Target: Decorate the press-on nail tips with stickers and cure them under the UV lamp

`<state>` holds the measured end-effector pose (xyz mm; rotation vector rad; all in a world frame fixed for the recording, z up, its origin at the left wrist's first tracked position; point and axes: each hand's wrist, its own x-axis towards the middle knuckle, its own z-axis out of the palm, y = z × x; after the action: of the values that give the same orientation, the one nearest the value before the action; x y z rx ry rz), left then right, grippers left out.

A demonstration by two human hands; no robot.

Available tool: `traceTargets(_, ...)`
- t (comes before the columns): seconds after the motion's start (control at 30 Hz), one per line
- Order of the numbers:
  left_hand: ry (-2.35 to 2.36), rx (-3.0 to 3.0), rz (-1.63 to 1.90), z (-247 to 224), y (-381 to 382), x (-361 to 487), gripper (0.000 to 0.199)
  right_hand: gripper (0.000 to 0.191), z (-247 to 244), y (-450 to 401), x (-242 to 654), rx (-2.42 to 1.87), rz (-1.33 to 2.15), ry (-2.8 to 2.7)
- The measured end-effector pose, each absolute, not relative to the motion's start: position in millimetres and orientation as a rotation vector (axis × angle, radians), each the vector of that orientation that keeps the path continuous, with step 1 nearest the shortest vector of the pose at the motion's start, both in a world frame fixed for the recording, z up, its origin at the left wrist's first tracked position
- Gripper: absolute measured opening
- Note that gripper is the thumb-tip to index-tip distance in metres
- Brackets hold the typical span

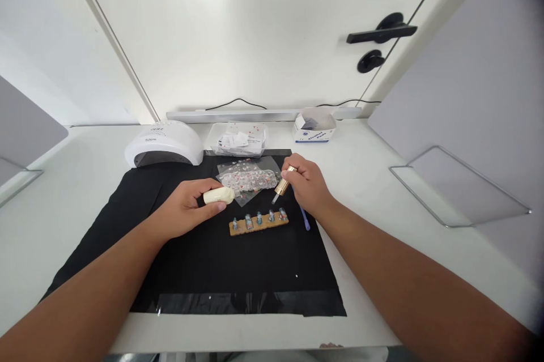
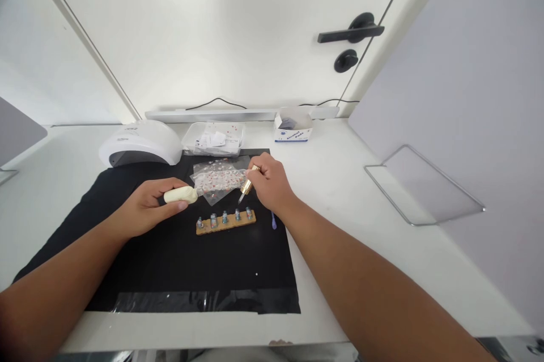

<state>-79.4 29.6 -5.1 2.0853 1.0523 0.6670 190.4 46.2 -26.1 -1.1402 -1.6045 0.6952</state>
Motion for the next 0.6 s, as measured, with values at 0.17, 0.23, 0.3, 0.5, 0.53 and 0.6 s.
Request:
traceTargets(0.17, 1.043, 2.095, 0.669, -4.4, 29.7, -79.5, 0.025, 0.016, -25.9, 46.4, 193.1, -0.933, 0.805, -1.663)
traceTargets(0.23, 1.049, 2.105, 0.666, -4.0, 29.8, -79.4, 0.026, 0.017, -25.1, 46.3, 192.4, -0.956, 0.795, -1.71)
traceTargets(0.3, 1.052, 2.112, 0.663, -3.9, 29.8, -79.3, 0.026, 0.017, -24.1, 46.0, 191.3, -1.074, 0.734, -1.692)
traceTargets(0.5, 1.053, 2.129, 0.654, -4.7, 30.3, -80.1, 0.027, 0.016, -23.1, 45.4, 192.1, -1.05, 0.754, -1.577)
traceTargets(0.53, 1.051, 2.126, 0.657, -4.8, 30.2, -80.4, 0.027, 0.016, -23.6, 45.5, 192.1, -1.019, 0.793, -1.605)
traceTargets(0.6, 1.043, 2.123, 0.664, -5.0, 29.9, -80.8, 0.026, 0.016, -24.7, 46.1, 191.5, -1.036, 0.813, -1.656)
